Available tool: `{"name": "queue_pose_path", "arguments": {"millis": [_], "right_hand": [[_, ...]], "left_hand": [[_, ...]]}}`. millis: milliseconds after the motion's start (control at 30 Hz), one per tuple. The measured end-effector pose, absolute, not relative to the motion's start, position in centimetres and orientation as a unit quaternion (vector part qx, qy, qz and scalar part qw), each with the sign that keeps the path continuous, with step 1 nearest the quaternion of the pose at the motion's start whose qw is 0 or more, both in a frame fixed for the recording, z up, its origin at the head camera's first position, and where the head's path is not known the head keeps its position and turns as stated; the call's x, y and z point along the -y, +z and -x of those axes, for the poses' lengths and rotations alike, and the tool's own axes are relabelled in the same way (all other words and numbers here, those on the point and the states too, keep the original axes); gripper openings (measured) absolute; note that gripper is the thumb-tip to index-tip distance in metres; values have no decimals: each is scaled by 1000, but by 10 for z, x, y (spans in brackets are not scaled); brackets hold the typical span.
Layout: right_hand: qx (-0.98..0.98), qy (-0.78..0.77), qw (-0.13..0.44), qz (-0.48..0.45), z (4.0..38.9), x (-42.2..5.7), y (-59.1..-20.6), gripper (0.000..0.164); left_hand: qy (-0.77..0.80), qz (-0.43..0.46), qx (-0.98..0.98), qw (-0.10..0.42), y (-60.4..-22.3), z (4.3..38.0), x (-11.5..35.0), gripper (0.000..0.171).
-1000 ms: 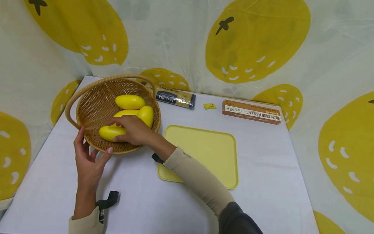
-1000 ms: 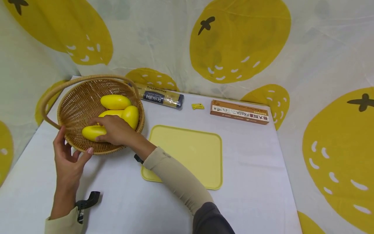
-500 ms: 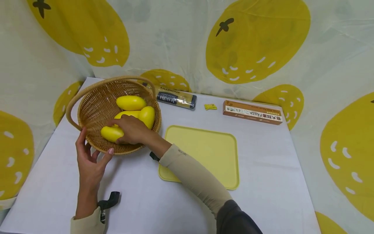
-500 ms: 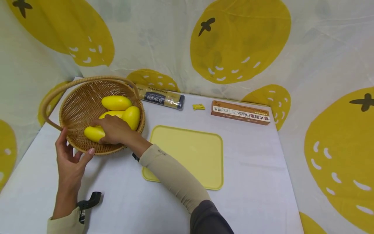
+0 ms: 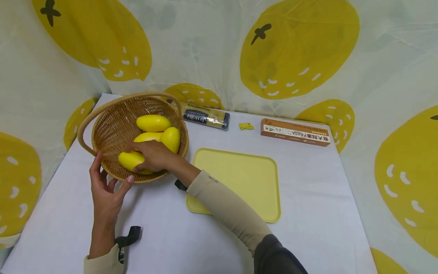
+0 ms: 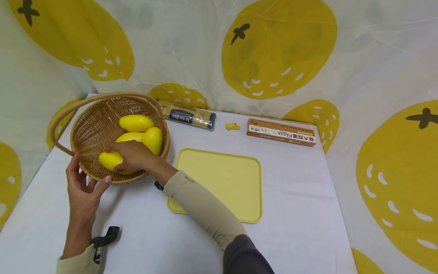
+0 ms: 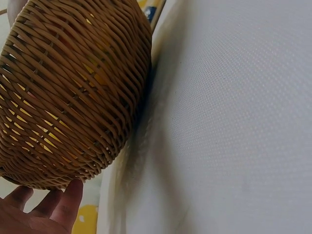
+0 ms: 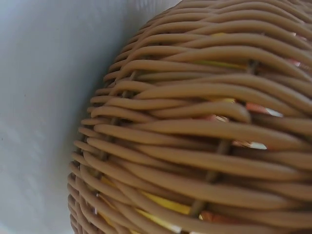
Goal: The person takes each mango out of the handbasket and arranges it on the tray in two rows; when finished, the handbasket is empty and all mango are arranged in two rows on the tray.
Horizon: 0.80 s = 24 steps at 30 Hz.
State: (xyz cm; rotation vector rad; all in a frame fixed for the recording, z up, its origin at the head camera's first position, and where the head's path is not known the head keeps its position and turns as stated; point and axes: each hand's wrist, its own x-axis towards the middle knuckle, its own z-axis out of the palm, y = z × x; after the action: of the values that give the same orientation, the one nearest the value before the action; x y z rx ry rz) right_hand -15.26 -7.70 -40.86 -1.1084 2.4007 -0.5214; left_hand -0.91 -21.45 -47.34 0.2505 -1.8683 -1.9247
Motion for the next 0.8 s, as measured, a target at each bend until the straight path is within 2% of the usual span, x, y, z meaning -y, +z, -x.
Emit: {"name": "queue_pose_path", "arguments": {"millis": [333,800], "right_hand": [[-852,-236,217,413,148,70,-407,69],[-819,-380,211,374,147,52,-399,66]], "left_hand": [[-690,-93,682,224,-474,7,214,105],[-682,-110,689,219,-473,8,213,105]]}}
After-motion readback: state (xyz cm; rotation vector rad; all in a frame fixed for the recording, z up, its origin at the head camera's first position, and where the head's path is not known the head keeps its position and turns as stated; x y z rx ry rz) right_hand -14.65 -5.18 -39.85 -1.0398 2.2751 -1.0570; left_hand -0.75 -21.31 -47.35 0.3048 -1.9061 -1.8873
